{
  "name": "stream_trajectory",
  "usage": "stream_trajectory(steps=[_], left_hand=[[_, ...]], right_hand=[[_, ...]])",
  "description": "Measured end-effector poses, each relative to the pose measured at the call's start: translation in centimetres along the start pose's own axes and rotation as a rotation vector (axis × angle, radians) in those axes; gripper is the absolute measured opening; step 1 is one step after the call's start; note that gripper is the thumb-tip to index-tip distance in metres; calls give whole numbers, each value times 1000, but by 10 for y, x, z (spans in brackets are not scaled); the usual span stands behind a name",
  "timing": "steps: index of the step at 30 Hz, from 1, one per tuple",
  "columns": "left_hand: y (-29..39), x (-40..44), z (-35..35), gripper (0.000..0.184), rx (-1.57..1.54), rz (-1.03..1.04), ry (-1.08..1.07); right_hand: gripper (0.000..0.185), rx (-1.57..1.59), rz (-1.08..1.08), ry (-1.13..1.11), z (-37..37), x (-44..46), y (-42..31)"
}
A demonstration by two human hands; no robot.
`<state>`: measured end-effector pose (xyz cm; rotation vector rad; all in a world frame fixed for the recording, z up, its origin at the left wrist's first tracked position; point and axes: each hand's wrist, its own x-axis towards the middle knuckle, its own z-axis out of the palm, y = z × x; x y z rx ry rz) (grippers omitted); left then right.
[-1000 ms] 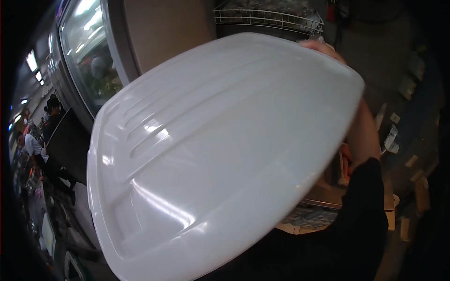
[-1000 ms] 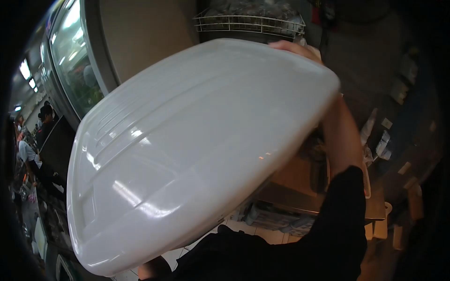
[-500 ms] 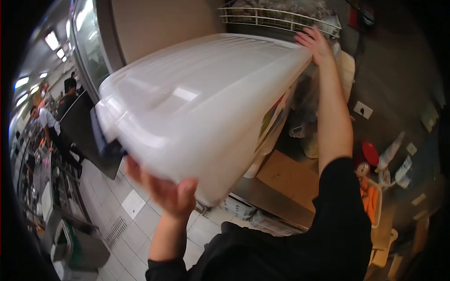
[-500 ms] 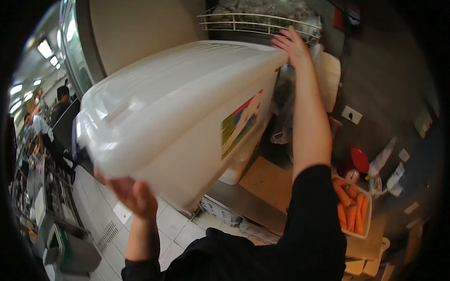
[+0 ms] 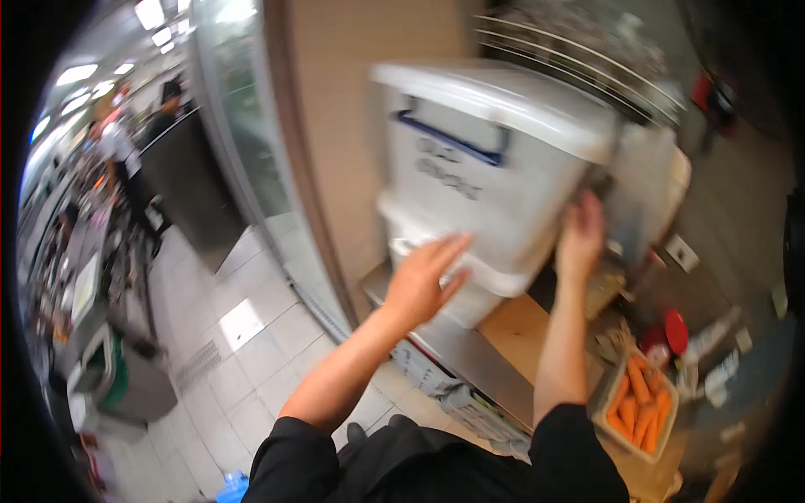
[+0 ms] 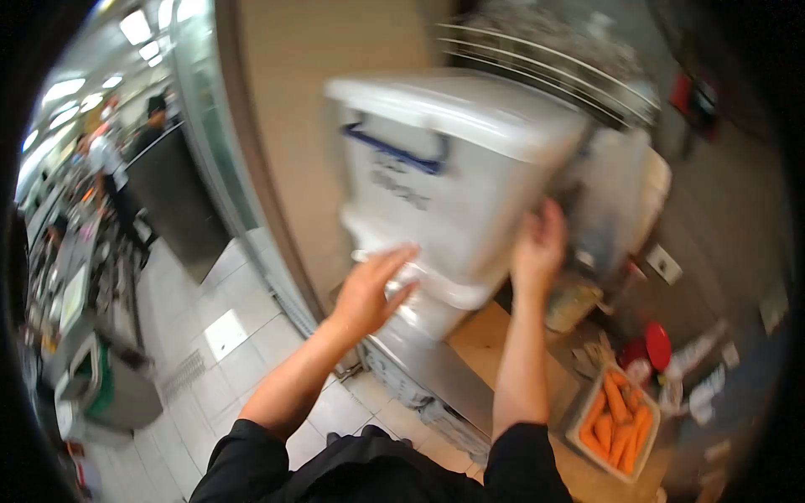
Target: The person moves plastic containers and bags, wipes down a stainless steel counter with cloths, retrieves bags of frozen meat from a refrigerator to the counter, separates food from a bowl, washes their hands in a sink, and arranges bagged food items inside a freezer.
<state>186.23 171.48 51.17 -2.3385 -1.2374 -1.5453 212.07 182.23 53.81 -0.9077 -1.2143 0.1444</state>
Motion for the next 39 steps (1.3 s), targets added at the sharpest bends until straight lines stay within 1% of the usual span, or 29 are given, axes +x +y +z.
stream_trajectory(steps=[1, 2, 3, 4, 5, 6, 7, 9, 10, 11, 13, 14, 15, 16, 17, 19, 22, 24, 25, 28, 29, 31, 33, 34, 35, 36, 37, 38, 39], left_hand=[[-2, -27, -25, 49, -63, -116, -119], [-22, -66, -31, 45, -88, -91, -37], [-31, -104, -51, 40, -87, -263, -144], [-52, -150, -65, 35, -103, -433, -275], [-71, -198, -80, 34, -115, -539, -304], [-89, -256, -89, 31, -46, -622, -276], [-106, -308, -110, 30, -34, -852, -432], [-124, -413, -149, 33, 4, -1051, -375], [-125, -458, -169, 33, 36, -1159, -334], [-122, -488, -192, 33, 60, -1278, -298], [-119, -542, -236, 36, -12, -1511, -167], [-118, -562, -253, 36, -11, -1536, -142], [-119, -581, -271, 37, -18, -1634, -74], [-125, -592, -292, 38, -17, -1727, -5], [-133, -597, -315, 38, 0, -1743, 12], [-152, -601, -346, 40, 105, -1747, 210], [-206, -593, -405, 41, 154, -1688, 306], [-256, -588, -442, 40, 178, -1675, 335], [-279, -587, -455, 39, 184, -1655, 359], [-352, -582, -495, 39, 273, -1645, 310], [-374, -587, -504, 39, 281, -1658, 311], [-416, -615, -515, 41, 429, -1620, 163], [-446, -667, -523, 44, 398, -1830, 57], [-454, -695, -524, 46, 340, -1960, 96], [-457, -731, -524, 47, 279, -2086, 135], [-453, -764, -518, 49, 336, -2137, 188], [-444, -743, -533, 51, 127, -2421, 311], [-433, -782, -520, 49, 320, -2347, 283], [-428, -754, -541, 47, 81, -2538, 184]], right_hand=[[33, -3, -71, 42, -4, -13, -24], [31, -132, -22, 55, -2, -39, -87], [29, 305, -8, 119, 12, -60, -86], [25, 466, -140, -40, 14, -88, -78], [20, 580, -174, -188, 36, -121, -107], [15, 634, -173, -398, 53, -158, -114], [15, 672, -136, -627, 78, -196, -127], [15, 489, 243, -1146, 132, -267, -139], [12, 432, 264, -1304, 167, -309, -122], [12, 330, 214, -1407, 199, -344, -102], [18, 63, 153, -1614, 249, -430, -32], [22, -27, 110, -1605, 265, -476, 14], [23, -136, 17, -1653, 274, -516, 57], [22, -145, 128, -1737, 272, -551, 98], [22, -152, 240, -1815, 275, -575, 124], [20, -211, 706, -2253, 288, -574, 134], [23, -87, 808, -2257, 319, -568, 108], [23, -294, 1012, -2051, 366, -582, 105], [23, -285, 1016, -2063, 398, -591, 98], [20, -474, 801, -2127, 506, -629, 105], [17, -363, 665, -2303, 545, -659, 150], [15, -274, 547, -2451, 629, -693, 174], [17, -308, 787, -2296, 727, -724, 154], [18, -317, 982, -2147, 777, -739, 141], [17, -397, 870, -2229, 835, -761, 131], [16, -483, 749, -2301, 892, -774, 118], [16, -480, 620, -2360, 944, -775, 94], [16, -481, 482, -2412, 997, -777, 62], [16, -402, 457, -2380, 1045, -781, 37]])
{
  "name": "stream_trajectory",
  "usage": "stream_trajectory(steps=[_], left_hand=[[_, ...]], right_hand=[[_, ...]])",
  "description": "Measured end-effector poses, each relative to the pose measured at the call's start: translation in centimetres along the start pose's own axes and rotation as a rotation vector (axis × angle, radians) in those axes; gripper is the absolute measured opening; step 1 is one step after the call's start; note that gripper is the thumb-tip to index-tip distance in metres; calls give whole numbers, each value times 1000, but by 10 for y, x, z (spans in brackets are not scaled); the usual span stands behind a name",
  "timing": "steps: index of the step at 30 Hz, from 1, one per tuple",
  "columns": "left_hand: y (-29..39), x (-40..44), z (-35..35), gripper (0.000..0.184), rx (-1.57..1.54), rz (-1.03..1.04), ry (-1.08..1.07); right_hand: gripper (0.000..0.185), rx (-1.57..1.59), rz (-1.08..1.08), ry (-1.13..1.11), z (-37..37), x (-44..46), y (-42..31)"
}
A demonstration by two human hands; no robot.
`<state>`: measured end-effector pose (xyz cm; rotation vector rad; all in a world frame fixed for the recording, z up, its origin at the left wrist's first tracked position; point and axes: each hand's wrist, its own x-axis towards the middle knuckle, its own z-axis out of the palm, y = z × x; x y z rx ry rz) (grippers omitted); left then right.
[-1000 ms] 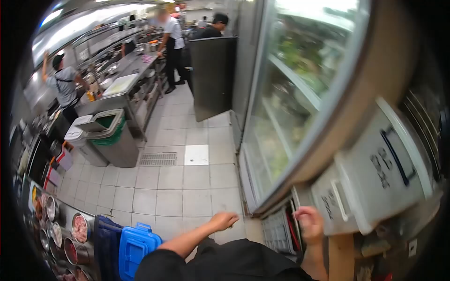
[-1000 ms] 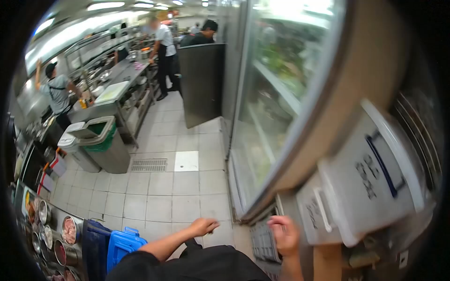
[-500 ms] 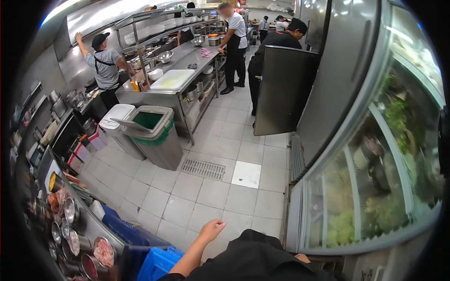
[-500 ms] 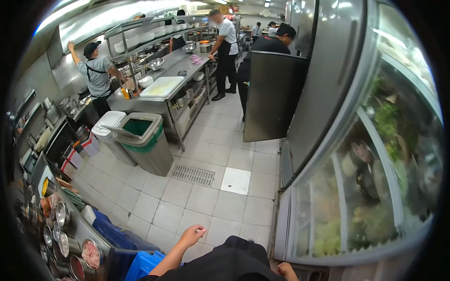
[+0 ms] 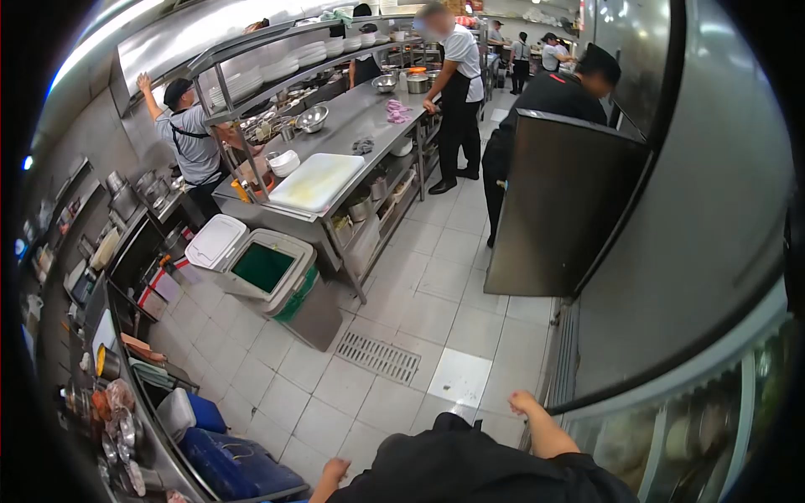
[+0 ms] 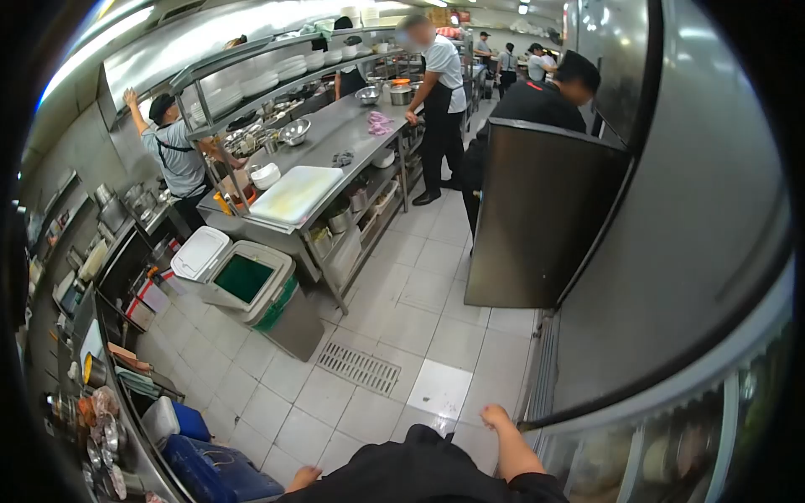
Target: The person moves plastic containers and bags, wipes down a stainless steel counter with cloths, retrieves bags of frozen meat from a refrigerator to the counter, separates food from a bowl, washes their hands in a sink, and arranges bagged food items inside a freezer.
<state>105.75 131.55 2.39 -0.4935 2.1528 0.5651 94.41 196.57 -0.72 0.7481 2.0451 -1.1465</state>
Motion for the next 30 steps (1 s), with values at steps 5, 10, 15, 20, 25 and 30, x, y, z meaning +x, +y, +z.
stream_trajectory(steps=[5, 10, 15, 20, 25, 30], left_hand=[[46, 14, -30, 47, -101, -190, -140], [156, 132, -101, 47, -68, -96, -220], [305, 317, -227, 46, 145, 116, -214], [528, 405, -424, 42, -53, 608, 251], [734, 388, -555, 37, -148, 942, 367], [867, 391, -622, 33, -229, 992, 315]], right_hand=[[18, 179, -204, 151, -77, 75, -173], [19, 93, -144, 108, -84, 159, -208], [18, 189, 160, -57, -82, 156, -222], [18, 326, 195, 5, -97, 220, -202], [23, 433, 539, -96, -115, 323, -242], [14, 139, -300, 22, -188, 482, -361]])
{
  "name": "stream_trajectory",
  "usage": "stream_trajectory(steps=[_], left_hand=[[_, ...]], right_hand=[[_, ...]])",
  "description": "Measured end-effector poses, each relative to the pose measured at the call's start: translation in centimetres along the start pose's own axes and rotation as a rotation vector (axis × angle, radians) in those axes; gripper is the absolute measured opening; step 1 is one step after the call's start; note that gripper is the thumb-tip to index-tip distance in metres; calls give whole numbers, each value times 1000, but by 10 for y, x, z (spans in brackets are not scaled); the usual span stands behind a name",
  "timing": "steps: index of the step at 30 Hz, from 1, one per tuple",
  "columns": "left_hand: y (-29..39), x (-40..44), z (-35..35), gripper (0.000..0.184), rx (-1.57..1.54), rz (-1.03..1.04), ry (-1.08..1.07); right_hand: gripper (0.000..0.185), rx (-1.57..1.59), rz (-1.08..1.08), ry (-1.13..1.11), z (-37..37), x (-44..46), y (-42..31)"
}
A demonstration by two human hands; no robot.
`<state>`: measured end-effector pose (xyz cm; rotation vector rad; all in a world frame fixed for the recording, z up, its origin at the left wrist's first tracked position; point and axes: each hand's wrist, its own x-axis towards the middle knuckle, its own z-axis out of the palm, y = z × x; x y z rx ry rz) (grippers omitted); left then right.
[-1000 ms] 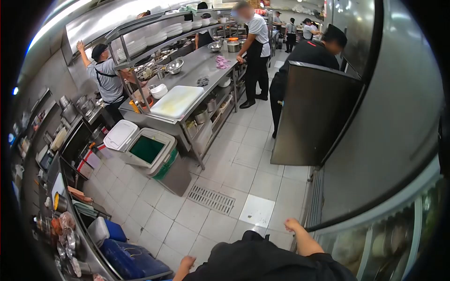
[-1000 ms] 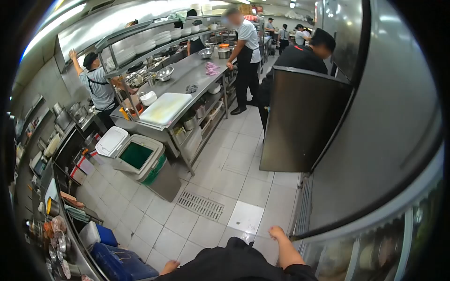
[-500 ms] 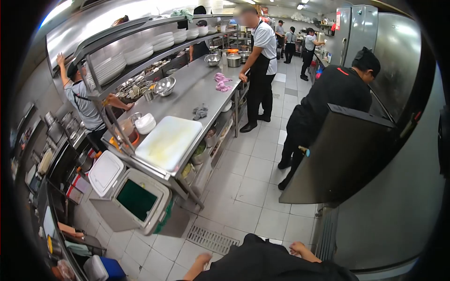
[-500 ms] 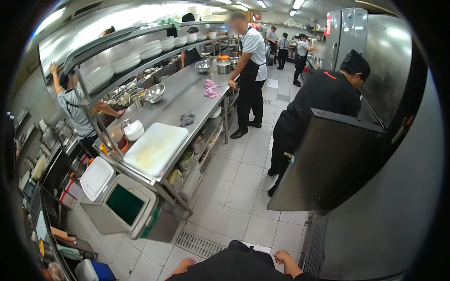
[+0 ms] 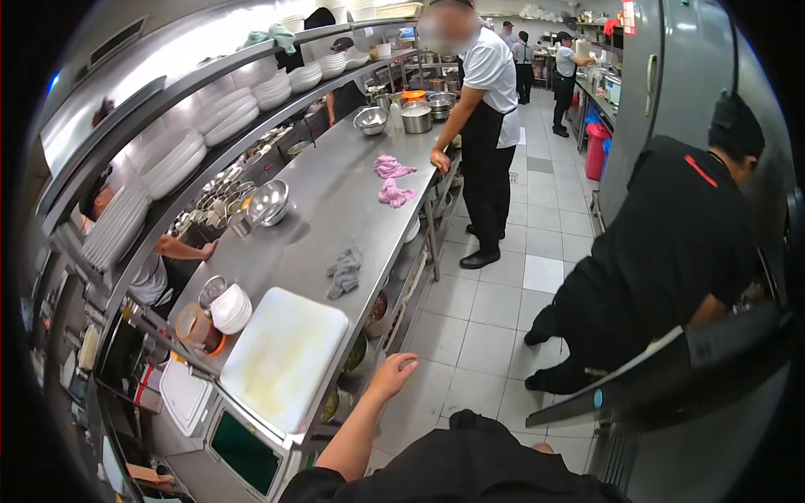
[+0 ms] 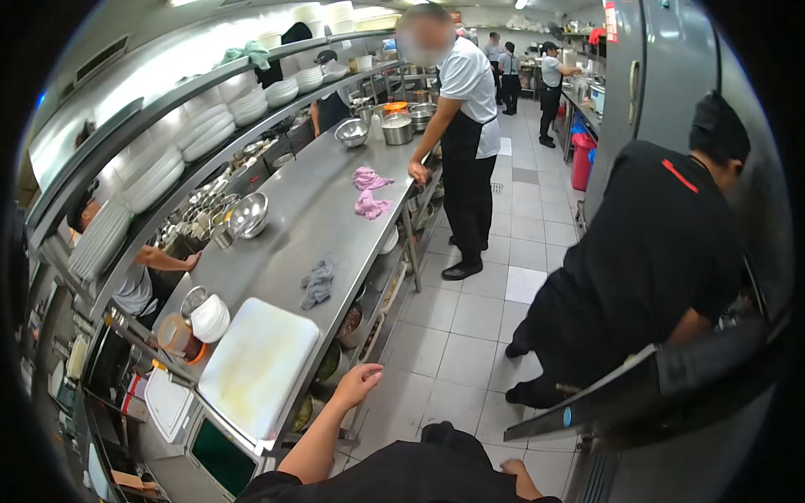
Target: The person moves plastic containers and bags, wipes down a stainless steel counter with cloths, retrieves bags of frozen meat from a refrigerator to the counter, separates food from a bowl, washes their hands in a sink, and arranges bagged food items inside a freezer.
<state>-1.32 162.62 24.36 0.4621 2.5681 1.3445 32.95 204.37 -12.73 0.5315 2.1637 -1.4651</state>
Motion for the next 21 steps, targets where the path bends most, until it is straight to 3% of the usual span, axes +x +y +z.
stream_trajectory(steps=[2, 3, 8, 13, 15, 21], left_hand=[[10, 45, -9, 34, 15, 23, -2], [14, 64, -14, 34, 26, 49, -2], [13, 171, -39, 33, -46, -36, 58], [-12, 324, -69, 36, -46, 49, 230], [-26, 400, -85, 39, 46, 84, 268], [-24, 639, -123, 50, 273, 152, 440]], right_hand=[[17, 39, 120, 32, -30, 63, -81], [20, 249, 422, 110, -37, 92, -143], [23, 410, 152, 82, -86, 192, -305], [21, 472, 225, 121, -132, 268, -357], [17, 221, 208, 182, -154, 283, -376], [11, 224, 383, 263, -226, 368, -419]])
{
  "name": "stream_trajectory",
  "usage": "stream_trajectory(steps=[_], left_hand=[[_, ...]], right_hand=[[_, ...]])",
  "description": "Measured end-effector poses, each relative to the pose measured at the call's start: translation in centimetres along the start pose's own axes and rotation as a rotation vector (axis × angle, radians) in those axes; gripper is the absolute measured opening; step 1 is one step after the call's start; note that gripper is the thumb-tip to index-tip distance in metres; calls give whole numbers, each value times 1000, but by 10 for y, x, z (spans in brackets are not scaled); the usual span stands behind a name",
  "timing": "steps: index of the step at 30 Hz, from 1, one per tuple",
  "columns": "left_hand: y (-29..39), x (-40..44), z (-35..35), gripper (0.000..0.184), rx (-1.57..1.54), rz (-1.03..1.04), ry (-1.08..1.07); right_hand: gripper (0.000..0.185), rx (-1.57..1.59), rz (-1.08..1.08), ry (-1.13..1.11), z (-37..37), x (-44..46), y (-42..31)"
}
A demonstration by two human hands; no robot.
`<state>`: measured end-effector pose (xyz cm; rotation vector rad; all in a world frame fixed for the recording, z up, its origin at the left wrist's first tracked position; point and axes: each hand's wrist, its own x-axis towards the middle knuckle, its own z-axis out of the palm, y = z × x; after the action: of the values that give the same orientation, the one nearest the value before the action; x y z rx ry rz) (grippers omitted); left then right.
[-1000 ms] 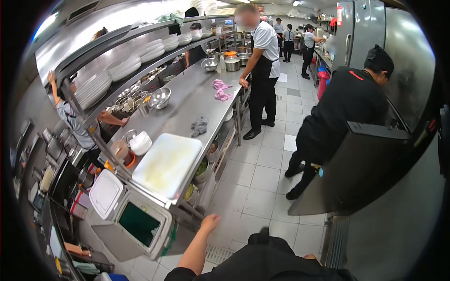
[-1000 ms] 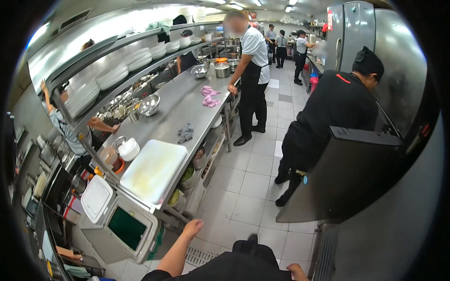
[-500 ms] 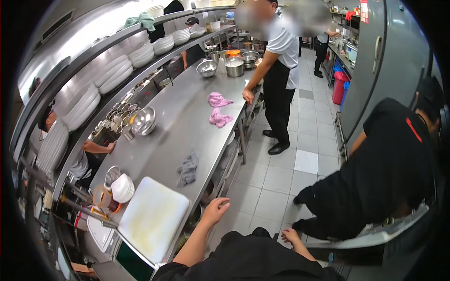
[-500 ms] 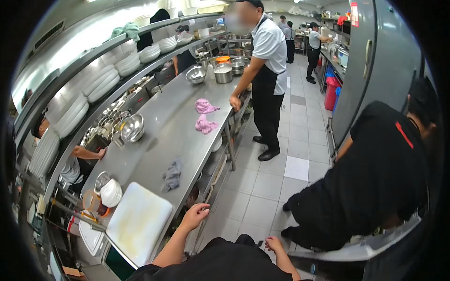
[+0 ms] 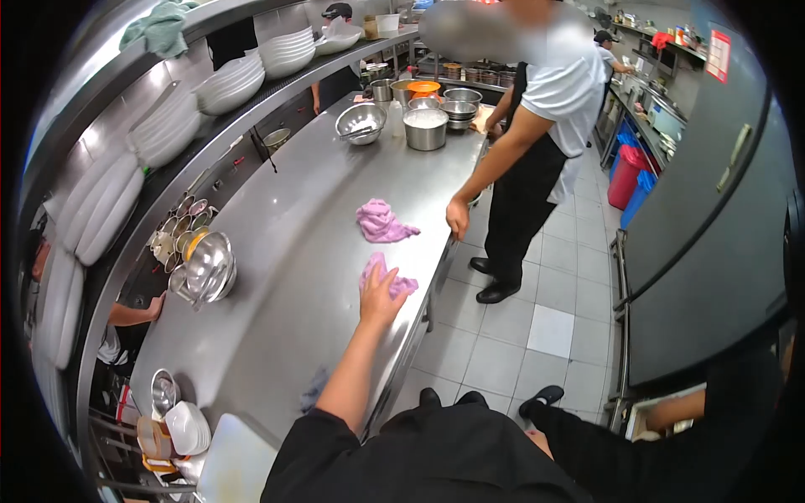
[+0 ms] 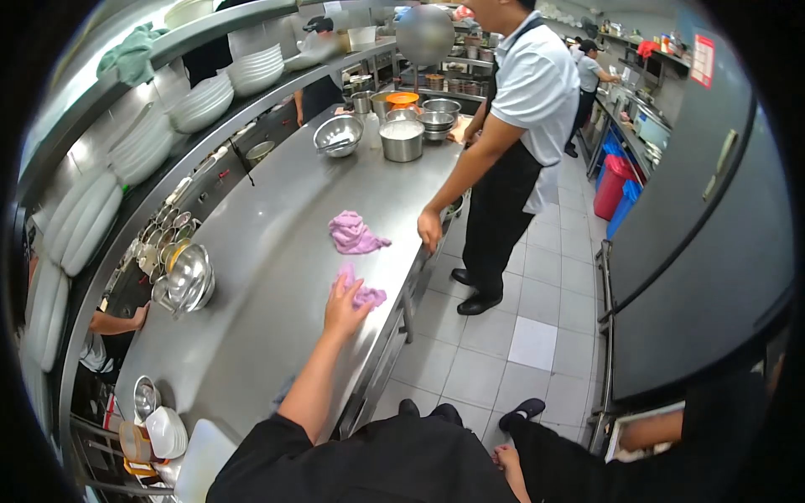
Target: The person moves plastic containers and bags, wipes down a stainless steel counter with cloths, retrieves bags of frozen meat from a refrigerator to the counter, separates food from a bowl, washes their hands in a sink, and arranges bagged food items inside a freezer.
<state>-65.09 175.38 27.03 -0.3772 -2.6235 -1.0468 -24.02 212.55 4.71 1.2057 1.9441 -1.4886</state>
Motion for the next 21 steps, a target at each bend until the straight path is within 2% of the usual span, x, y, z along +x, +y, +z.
stream_trajectory(steps=[2, 3, 4, 6, 7, 9, 10, 12, 16, 18, 19, 20, 21], left_hand=[[-6, 49, 26, 53, 414, -22, -110], [-21, 58, 47, 42, 530, 47, -76], [-42, 69, 63, 42, 540, 46, -66], [-71, 105, 88, 27, 442, 113, 29], [-74, 127, 90, 27, 452, 114, 46], [-77, 151, 92, 20, 348, -103, 150], [-83, 161, 91, 20, 354, -116, 165], [-98, 190, 77, 22, 27, -292, 458], [-70, 247, 45, 29, -18, -306, 702], [-57, 273, 56, 41, 274, -322, 609], [-46, 278, 69, 41, 284, -338, 626], [-32, 276, 89, 46, 531, -430, 389], [-30, 275, 101, 50, 650, -493, 271]], right_hand=[[9, 168, 83, 18, -7, 22, -24], [7, 247, 70, 33, -7, 56, -12], [7, 174, 44, 9, -4, 115, 23], [9, 29, -12, -33, 1, 219, 78], [10, 42, 36, -30, -10, 212, 42], [12, 55, 97, -42, -24, 221, -26], [13, 43, 104, -58, -32, 234, -55], [15, -11, 105, -102, -49, 262, -120], [19, -308, 10, -224, -87, 333, -229], [21, -545, -76, -263, -112, 369, -295], [22, -543, -50, -266, -123, 393, -321], [18, -251, 122, -289, -134, 416, -346], [19, -304, 99, -233, -141, 434, -374]])
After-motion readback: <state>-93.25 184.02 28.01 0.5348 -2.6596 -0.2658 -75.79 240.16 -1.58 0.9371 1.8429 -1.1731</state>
